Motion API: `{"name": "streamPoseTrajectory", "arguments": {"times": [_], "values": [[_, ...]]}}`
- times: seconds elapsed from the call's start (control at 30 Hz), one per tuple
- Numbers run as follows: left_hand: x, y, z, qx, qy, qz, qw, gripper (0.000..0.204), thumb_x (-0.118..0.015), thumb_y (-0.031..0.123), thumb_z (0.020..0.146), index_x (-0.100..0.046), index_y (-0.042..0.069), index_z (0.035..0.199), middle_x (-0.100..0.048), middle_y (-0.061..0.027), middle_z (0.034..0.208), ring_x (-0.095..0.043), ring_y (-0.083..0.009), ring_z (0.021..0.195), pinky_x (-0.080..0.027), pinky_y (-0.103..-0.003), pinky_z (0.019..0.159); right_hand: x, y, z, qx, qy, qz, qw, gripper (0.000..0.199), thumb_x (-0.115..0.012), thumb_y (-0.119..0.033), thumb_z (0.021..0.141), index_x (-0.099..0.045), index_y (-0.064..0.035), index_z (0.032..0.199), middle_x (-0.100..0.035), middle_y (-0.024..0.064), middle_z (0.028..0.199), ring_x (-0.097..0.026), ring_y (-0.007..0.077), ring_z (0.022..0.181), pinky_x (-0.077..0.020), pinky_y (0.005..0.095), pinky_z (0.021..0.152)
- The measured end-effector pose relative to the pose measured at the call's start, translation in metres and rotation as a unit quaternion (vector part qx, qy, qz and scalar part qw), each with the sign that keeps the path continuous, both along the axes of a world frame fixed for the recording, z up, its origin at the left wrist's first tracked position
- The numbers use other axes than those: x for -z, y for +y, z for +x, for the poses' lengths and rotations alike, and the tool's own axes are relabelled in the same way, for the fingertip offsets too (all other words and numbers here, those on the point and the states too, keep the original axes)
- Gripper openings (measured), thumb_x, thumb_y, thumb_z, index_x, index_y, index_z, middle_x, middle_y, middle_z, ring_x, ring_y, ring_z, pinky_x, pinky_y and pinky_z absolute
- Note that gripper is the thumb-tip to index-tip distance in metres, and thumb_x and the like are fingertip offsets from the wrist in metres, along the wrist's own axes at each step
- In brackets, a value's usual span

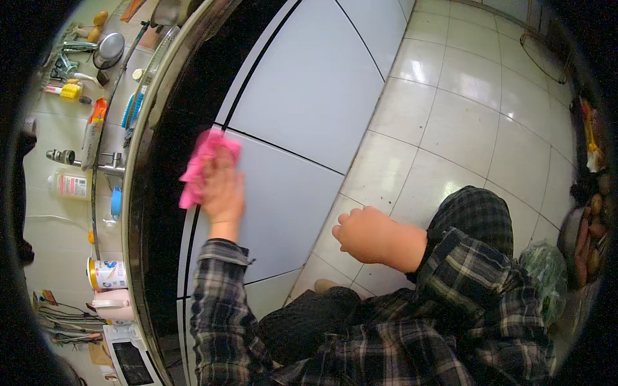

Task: The person wipes the front of kitchen cabinets using a pink cloth. They move along the cabinet line, wiping multiple doors and drawer fronts in sequence.

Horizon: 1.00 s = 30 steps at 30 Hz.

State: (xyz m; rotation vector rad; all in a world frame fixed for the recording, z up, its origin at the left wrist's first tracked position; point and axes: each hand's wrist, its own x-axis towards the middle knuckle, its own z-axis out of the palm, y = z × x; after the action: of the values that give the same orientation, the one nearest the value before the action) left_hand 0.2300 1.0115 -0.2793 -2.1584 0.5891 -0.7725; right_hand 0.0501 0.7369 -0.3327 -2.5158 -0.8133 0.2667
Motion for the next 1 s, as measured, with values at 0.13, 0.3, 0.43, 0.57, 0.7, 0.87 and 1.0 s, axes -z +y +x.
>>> {"name": "streamPoseTrajectory", "arguments": {"times": [0.13, 0.3, 0.43, 0.57, 0.7, 0.87, 1.0], "values": [[0.067, 0.006, -0.016, 0.07, 0.062, 0.059, 0.994, 0.055, -0.046, 0.023, 0.093, -0.04, 0.009, 0.145, -0.03, -0.0028, 0.156, -0.02, -0.0235, 0.147, -0.011, -0.049, 0.118, 0.001, 0.004, -0.002, -0.006, 0.001, 0.015, 1.0, 0.027, -0.069, -0.03, 0.085, -0.064, -0.0051, 0.096, -0.062, 0.0116, 0.09, -0.064, 0.0293, 0.085, -0.051, 0.0414, 0.067], [0.052, 0.017, -0.013, 0.142, 0.063, 0.075, 0.985, 0.054, -0.047, 0.02, 0.09, -0.043, 0.01, 0.144, -0.037, -0.0019, 0.152, -0.03, -0.0208, 0.143, -0.015, -0.049, 0.117, 0.009, 0.006, 0.002, 0.002, 0.008, 0.001, 1.0, 0.028, -0.07, -0.03, 0.084, -0.065, -0.0042, 0.093, -0.063, 0.0127, 0.088, -0.065, 0.0306, 0.082, -0.052, 0.0418, 0.065], [0.008, 0.015, -0.019, 0.155, 0.052, -0.024, 0.986, 0.055, -0.051, 0.015, 0.088, -0.045, 0.013, 0.143, -0.045, 0.0001, 0.147, -0.036, -0.0252, 0.14, -0.022, -0.048, 0.114, 0.012, 0.007, 0.005, -0.008, 0.009, 0.005, 1.0, 0.028, -0.07, -0.03, 0.084, -0.064, -0.0037, 0.093, -0.063, 0.0136, 0.087, -0.065, 0.032, 0.081, -0.0527, 0.043, 0.064], [-0.01, 0.005, -0.028, 0.186, 0.132, -0.096, 0.969, 0.052, -0.053, 0.008, 0.086, -0.049, 0.008, 0.138, -0.053, -0.0089, 0.138, -0.043, -0.0332, 0.134, -0.025, -0.051, 0.112, 0.01, 0.007, 0.007, -0.011, 0.025, 0.005, 1.0, 0.029, -0.069, -0.03, 0.084, -0.064, -0.0039, 0.095, -0.063, 0.0139, 0.09, -0.065, 0.0326, 0.082, -0.0532, 0.043, 0.066], [0.049, -0.013, -0.075, 0.174, 0.346, -0.136, 0.912, 0.048, -0.055, 0.01, 0.086, -0.051, 0.004, 0.133, -0.053, -0.02, 0.134, -0.044, -0.0405, 0.13, -0.031, -0.052, 0.109, 0.009, 0.005, 0.009, -0.003, 0.033, -0.014, 0.999, 0.029, -0.068, -0.031, 0.085, -0.064, -0.0048, 0.097, -0.064, 0.0142, 0.093, -0.066, 0.0329, 0.086, -0.0537, 0.0433, 0.068], [0.129, -0.031, -0.145, -0.237, 0.614, -0.731, 0.183, 0.038, -0.04, 0.024, 0.103, -0.048, 0.0, 0.132, -0.053, -0.016, 0.135, -0.05, -0.0305, 0.126, -0.04, -0.043, 0.106, 0.007, -0.001, 0.01, 0.006, 0.045, -0.013, 0.999, 0.031, -0.067, -0.033, 0.086, -0.064, -0.0054, 0.099, -0.064, 0.0144, 0.096, -0.066, 0.033, 0.09, -0.0538, 0.0439, 0.072], [0.126, -0.039, -0.162, -0.183, 0.536, -0.824, -0.024, 0.044, -0.035, 0.03, 0.105, -0.043, 0.0, 0.136, -0.05, -0.0146, 0.138, -0.049, -0.0278, 0.127, -0.038, -0.044, 0.108, 0.006, -0.003, 0.01, -0.006, 0.079, -0.035, 0.996, 0.032, -0.066, -0.03, 0.086, -0.063, -0.0059, 0.106, -0.064, 0.0142, 0.098, -0.063, 0.034, 0.093, -0.0523, 0.0436, 0.076]]}}
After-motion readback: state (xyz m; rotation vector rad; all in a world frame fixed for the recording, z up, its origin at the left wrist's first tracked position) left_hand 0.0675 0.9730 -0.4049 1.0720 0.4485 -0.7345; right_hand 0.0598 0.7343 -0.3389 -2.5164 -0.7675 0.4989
